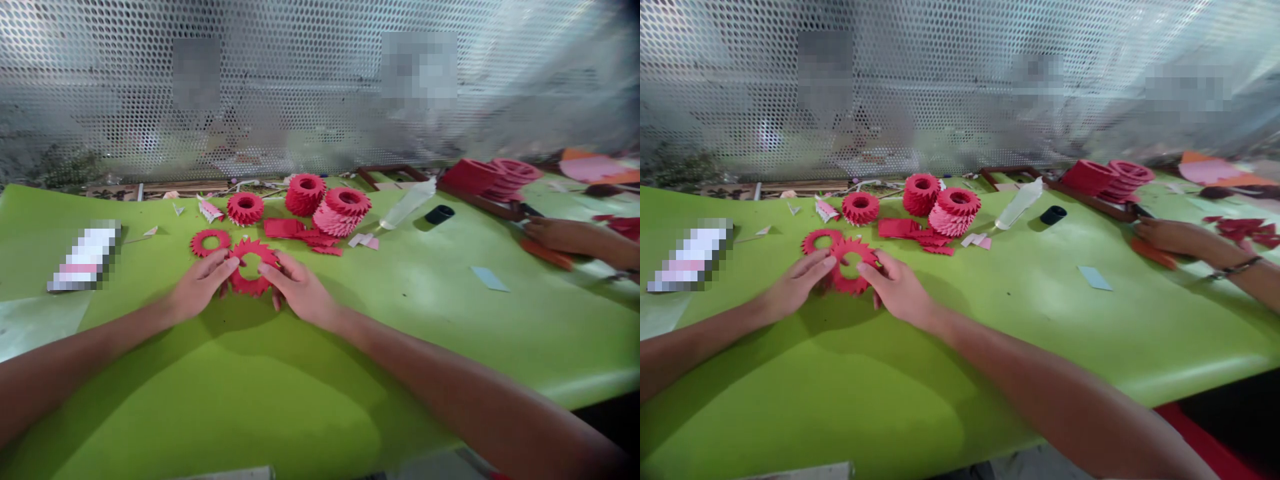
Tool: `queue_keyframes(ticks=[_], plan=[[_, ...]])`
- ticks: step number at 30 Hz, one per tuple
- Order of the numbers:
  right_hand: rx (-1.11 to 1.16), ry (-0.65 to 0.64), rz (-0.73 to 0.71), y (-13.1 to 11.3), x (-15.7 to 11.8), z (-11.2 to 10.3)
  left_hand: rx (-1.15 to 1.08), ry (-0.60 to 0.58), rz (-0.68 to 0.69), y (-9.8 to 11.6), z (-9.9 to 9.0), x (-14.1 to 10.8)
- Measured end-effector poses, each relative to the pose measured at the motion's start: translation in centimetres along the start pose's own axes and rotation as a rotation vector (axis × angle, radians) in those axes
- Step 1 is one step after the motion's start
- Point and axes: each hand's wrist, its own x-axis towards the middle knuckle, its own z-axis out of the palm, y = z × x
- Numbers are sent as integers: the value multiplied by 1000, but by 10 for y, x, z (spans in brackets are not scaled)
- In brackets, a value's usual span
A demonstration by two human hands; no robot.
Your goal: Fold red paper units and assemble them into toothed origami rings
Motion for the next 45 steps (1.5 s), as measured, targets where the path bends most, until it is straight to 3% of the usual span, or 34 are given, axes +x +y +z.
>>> queue_keyframes(ticks=[3, 8, 13, 18, 20, 26, 30, 34, 39, 45], plan=[[15, -22, 28, 0, 1, 0, -85, -56, -82, -6, 0, 2], [8, -52, 52, 2, 4, -2, -65, -68, -79, -5, -1, 2], [78, -182, 42, 9, 8, -6, -47, -80, -55, -3, -3, 2], [-18, -116, 6, 3, 4, -5, -22, -130, -46, -7, -4, 1], [8, -75, -6, 0, 4, -5, -42, -84, 26, -10, -5, 1], [173, -23, -3, 2, 6, -1, 99, 19, 461, -12, 2, -1], [262, -107, 11, 1, 4, 4, 194, 83, 490, -4, 7, -4], [332, -48, 19, -3, 4, 5, 234, 123, 552, 2, 6, -8], [302, -9, 53, -6, 3, 8, 305, 105, 544, 1, 7, -9], [224, -92, 61, -6, -1, 15, 213, 10, 691, -1, 9, -7]])
